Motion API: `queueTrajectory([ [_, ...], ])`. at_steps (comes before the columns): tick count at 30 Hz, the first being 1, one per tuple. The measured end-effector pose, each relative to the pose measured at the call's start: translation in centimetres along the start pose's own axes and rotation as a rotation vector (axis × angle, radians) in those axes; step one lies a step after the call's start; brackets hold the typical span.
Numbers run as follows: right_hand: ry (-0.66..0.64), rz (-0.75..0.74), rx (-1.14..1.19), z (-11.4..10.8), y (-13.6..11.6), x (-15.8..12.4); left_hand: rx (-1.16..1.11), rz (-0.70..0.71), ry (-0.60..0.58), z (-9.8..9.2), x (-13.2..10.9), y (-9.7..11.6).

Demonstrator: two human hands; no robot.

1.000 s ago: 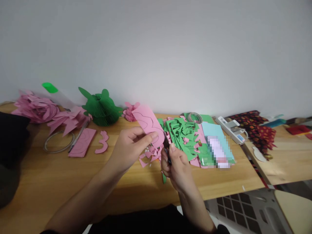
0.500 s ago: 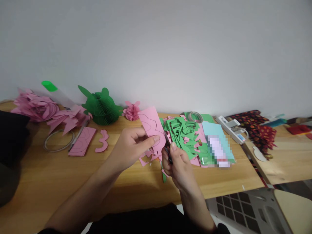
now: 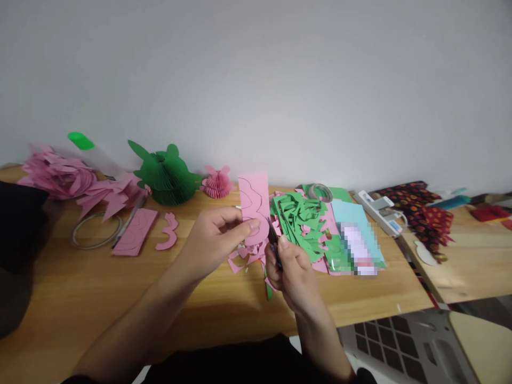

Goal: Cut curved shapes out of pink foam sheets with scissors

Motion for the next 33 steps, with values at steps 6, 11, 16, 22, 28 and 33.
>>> queueTrajectory([
  [6, 0.007, 0.008, -0.033, -0.06, -0.17, -0.19, 0.019, 0.002, 0.002, 0.00, -0.06, 0.05],
  [11, -0.017, 0.035, -0.049, -0.03, -0.05, -0.25, 0.054, 0.017, -0.064, -0.05, -0.03, 0.42],
  [16, -0.045, 0.040, -0.052, -0.06, -0.05, -0.26, 0.170, 0.037, -0.135, 0.02, -0.03, 0.46],
  [22, -0.043, 0.039, -0.093, -0.17, -0.19, -0.34, 0.178, 0.035, -0.126, 0.11, -0.06, 0.62],
  [28, -0.033, 0.050, -0.093, -0.14, -0.11, -0.34, 0.164, 0.042, -0.119, 0.13, -0.10, 0.79],
  [33, -0.035, 0.053, -0.094, -0.04, -0.20, -0.27, 0.167, 0.042, -0.114, 0.11, -0.11, 0.74],
])
Point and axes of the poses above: each hand's wrist, its own x-axis towards the middle knuckle, its own z-axis out of the palm, y = z × x, the point moved 6 cm from there along x, towards the middle knuckle, and after that the axes turned 1 degree about x, right-handed, at the moved point
